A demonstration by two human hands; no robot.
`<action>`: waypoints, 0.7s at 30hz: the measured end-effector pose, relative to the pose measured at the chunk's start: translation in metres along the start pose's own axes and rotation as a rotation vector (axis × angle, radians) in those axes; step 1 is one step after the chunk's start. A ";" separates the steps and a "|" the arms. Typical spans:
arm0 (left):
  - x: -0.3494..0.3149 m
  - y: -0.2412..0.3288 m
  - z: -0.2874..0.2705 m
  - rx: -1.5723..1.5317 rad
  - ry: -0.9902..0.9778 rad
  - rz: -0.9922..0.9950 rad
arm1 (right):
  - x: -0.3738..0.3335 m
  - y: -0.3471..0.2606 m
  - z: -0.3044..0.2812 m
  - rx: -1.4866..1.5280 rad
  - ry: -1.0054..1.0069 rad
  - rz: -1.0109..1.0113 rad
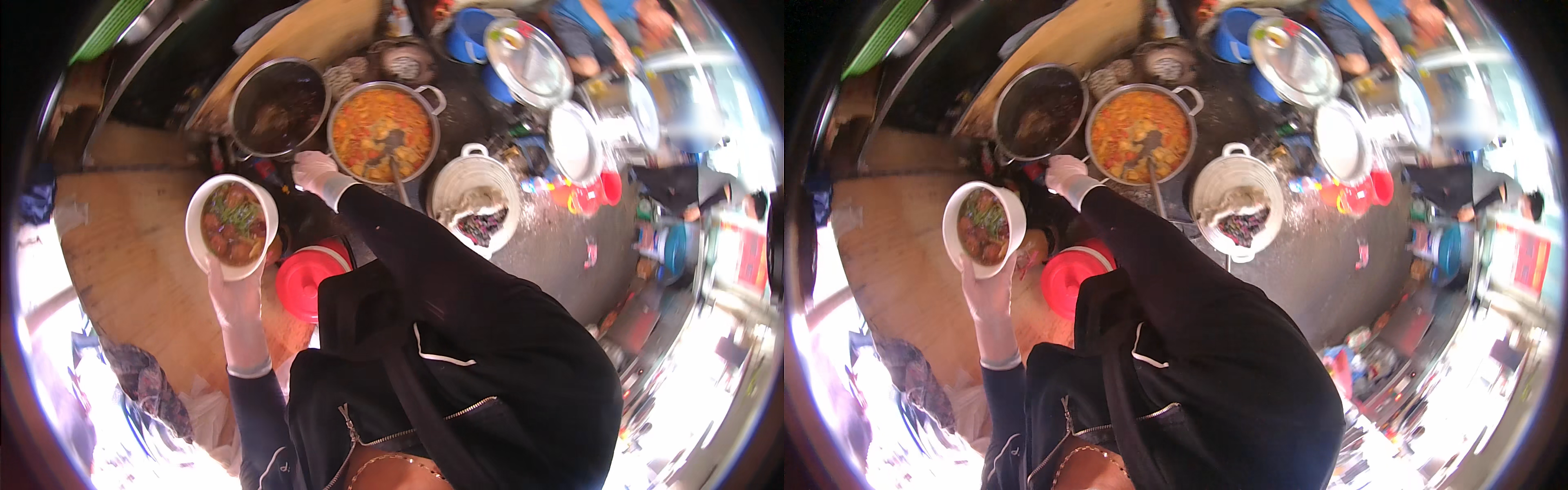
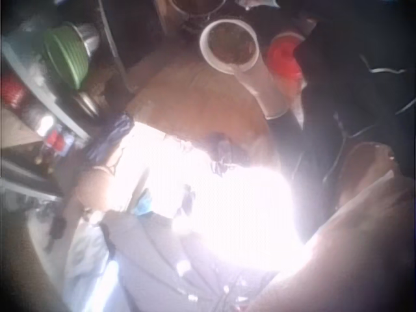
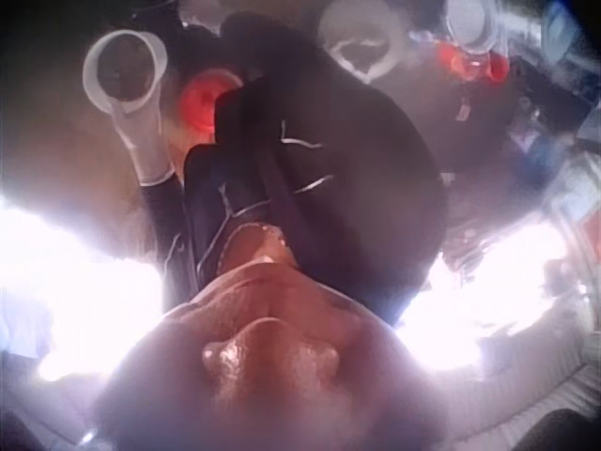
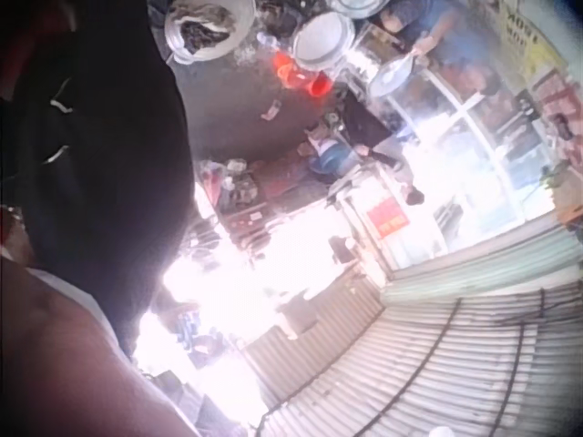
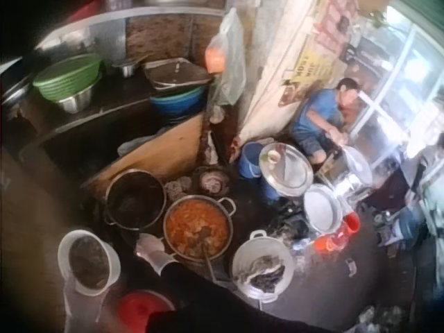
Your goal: The person assembles multiple food orders at a street food stall. They add cooked meat, vegetables, and broth into bowls using tongs and a ladle, then place lids on the bowls. The person handles bowls, tongs, a ladle, and plastic lids while working at a metal counter with various ingredients.
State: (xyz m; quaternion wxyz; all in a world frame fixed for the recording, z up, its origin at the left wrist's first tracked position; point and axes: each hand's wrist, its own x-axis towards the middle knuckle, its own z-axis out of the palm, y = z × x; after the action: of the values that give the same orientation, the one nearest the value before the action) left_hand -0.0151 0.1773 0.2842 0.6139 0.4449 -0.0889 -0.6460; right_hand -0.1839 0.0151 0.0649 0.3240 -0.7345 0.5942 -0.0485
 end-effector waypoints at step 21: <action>-0.313 -0.262 0.161 0.504 -0.603 -0.581 | -0.858 0.332 -0.083 1.235 1.253 0.928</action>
State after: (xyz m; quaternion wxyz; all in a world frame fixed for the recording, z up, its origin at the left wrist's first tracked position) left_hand -0.3593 0.4411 0.3516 0.2284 0.3790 -0.2884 -0.8491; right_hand -0.7492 0.7285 0.2227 0.2640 0.0266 0.7570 -0.5971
